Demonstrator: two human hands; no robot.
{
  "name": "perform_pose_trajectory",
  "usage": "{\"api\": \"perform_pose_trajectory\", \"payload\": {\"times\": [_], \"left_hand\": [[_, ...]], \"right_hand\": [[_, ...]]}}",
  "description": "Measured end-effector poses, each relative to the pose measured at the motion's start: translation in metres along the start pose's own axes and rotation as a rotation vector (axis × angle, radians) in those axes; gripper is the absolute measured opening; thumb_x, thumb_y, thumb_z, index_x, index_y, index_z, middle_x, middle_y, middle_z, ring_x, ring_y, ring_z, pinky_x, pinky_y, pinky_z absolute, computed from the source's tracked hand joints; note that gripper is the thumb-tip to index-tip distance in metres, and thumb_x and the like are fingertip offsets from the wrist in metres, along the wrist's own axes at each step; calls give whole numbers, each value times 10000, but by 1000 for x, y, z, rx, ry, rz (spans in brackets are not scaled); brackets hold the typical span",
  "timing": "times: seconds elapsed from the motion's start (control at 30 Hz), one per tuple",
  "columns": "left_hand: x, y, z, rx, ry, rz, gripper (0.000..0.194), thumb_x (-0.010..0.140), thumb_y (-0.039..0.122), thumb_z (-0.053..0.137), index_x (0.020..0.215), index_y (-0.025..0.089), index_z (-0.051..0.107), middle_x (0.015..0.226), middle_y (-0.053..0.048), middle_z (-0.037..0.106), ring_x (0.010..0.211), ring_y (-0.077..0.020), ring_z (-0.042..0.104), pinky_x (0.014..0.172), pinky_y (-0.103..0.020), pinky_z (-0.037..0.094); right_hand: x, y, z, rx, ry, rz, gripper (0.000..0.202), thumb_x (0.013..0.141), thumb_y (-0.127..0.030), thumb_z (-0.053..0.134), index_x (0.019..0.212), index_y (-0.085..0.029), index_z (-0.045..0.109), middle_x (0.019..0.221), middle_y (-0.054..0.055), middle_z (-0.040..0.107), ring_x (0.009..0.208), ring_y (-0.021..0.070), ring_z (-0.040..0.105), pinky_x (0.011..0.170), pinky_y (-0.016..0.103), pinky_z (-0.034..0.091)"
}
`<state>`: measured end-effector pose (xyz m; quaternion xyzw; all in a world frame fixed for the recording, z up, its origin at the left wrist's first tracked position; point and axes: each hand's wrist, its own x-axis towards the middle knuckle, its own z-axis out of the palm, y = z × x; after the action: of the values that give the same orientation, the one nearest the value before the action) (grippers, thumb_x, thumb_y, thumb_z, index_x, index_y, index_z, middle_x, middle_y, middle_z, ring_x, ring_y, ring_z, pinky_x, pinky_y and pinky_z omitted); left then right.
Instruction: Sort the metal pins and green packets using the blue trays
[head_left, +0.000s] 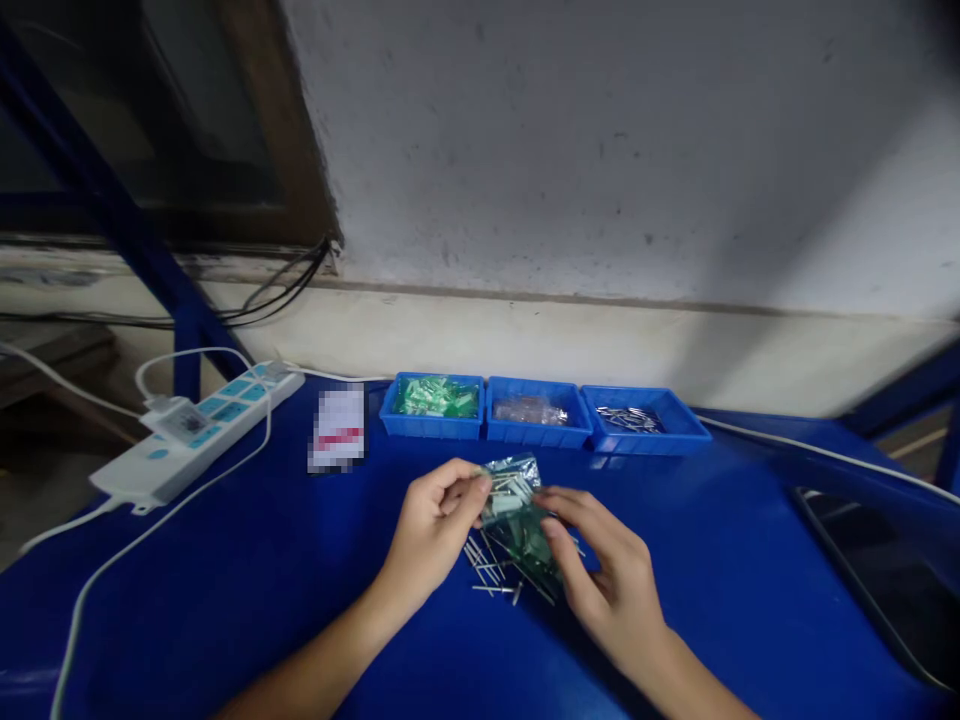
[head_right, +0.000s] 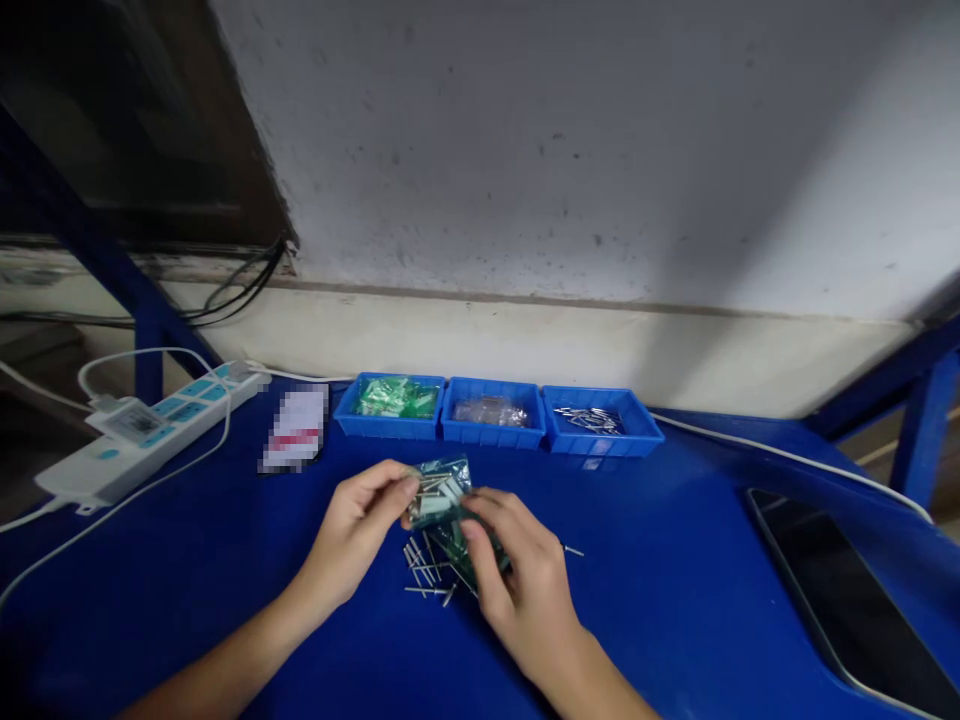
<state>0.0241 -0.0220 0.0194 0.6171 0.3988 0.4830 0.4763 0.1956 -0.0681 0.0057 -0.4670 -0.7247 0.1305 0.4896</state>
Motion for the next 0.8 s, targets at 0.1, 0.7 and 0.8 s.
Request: {"api": "perform_pose_trajectory", "payload": {"times": [0.1, 0.7, 0.8], "left_hand": [[-2, -2, -3, 346, 11, 420, 80, 818, 159, 597, 874, 155, 653, 780, -30, 646, 681, -118, 569, 622, -237, 461], [-2, 0, 1, -127, -124, -192, 495, 913, 522, 324, 860, 148, 644, 766, -58, 628, 705, -152, 555, 606, -252, 396], [0, -5, 0, -272, -124, -316, 352, 847, 486, 511, 847, 161, 644, 783, -34, 627, 724, -140, 548, 636, -239, 388]], "right_hand": [[2, 0, 0, 58, -28, 148, 246, 918, -333, 416, 963, -214, 626, 1091, 86, 556, 1037, 200, 544, 872, 316, 450], [-1, 4, 0, 7, 41, -112, 219, 817, -72, 532, 976, -191, 623, 845, 52, 597, 725, 143, 569, 627, 251, 455], [-5, 7, 0, -109, 51, -240, 339, 800, -28, 535, 1088, -193, 600, 866, 64, 567, 727, 145, 557, 614, 260, 457]]}}
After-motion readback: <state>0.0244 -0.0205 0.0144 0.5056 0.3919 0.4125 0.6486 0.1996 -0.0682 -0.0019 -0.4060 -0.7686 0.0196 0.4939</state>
